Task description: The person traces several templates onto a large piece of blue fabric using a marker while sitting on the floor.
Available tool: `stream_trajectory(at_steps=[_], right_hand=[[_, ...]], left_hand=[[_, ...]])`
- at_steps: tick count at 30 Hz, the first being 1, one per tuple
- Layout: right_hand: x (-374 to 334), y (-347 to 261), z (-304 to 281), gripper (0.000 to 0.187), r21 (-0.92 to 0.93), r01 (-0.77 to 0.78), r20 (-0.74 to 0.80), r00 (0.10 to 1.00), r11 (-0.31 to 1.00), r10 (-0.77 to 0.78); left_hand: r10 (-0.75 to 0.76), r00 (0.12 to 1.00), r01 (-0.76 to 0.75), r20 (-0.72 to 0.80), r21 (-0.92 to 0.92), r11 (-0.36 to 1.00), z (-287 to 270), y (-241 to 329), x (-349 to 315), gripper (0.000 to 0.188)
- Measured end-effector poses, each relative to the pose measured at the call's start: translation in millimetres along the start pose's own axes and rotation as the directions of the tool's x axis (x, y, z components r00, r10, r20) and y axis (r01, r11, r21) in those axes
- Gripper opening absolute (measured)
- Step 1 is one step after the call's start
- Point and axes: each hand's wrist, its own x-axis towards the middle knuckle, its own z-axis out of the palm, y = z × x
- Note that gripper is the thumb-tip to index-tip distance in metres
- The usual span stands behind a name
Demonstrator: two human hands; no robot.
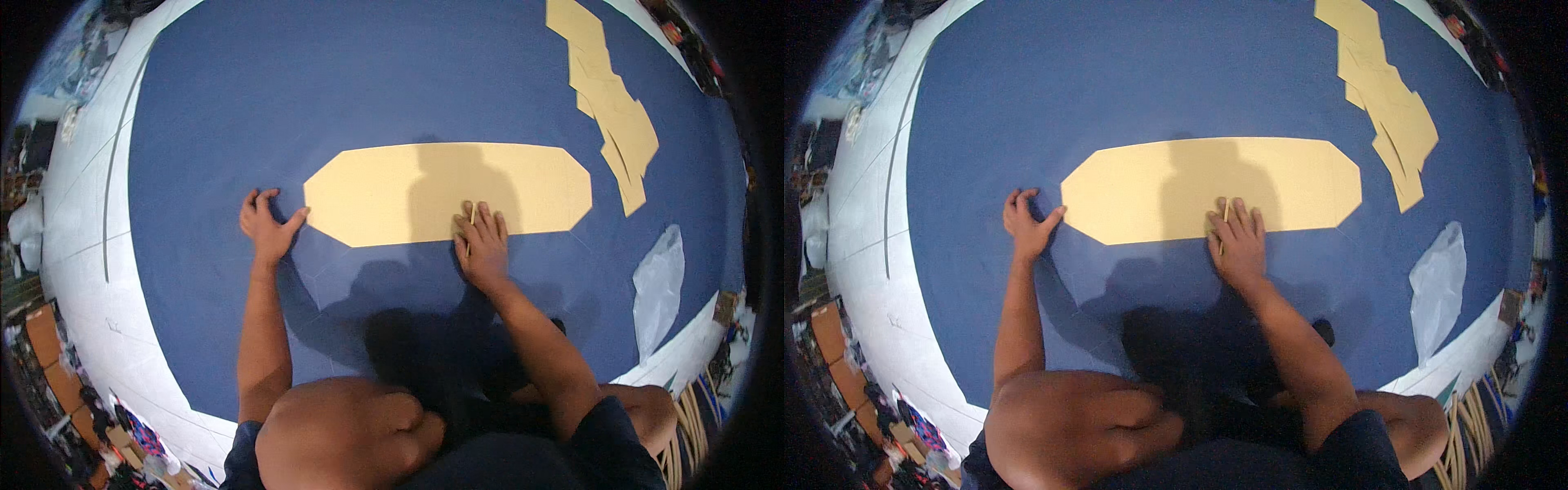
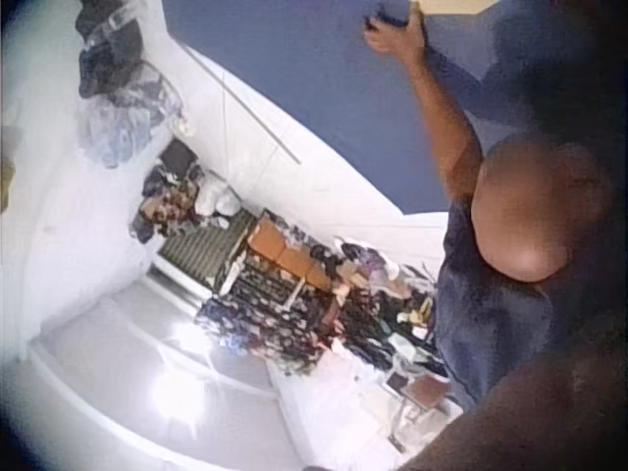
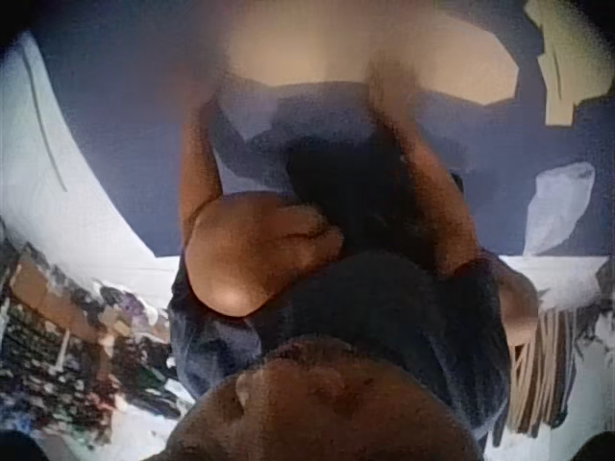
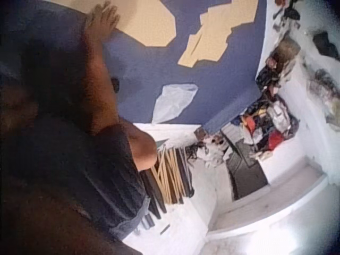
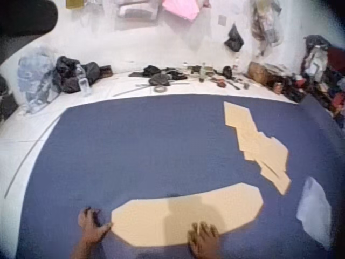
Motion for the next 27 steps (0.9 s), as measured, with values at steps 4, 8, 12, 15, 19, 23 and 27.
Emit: stream_trajectory(at_steps=[4,8,12,15,19,23,27], right_hand=[[-1,0,-3,0.040,-0.008,0.024,0.013,1.000,1.000,-0.023],[-2,2,0,0.040,-0.015,0.047,-0.003,0.999,0.999,-0.047],[-1,3,-2,0.040,-0.029,0.050,0.003,0.999,0.998,-0.050],[0,2,-4,0.039,-0.044,0.058,0.008,0.998,0.997,-0.057],[-2,2,0,0.039,-0.071,0.083,-0.006,0.997,0.994,-0.083],[-2,-2,-2,0.039,-0.072,0.079,-0.015,0.997,0.994,-0.080],[-2,-2,0,0.040,-0.081,0.087,-0.010,0.996,0.993,-0.088]], left_hand=[[-0.062,0.997,0.063,0.044,-0.017,0.998,-5,6,-7,0.080],[-0.066,0.997,0.066,0.036,-0.004,0.998,-8,10,-7,0.080],[-0.060,0.998,0.060,0.022,-0.005,0.998,-11,18,-6,0.075],[0.036,0.991,-0.036,-0.131,0.007,0.999,-11,36,-11,0.061],[0.272,0.958,-0.286,-0.087,-0.272,0.919,11,118,-44,0.039],[0.325,0.943,-0.310,0.066,-0.176,0.934,35,188,-77,0.044],[0.267,0.960,-0.256,0.079,-0.132,0.958,55,192,-86,0.044]])
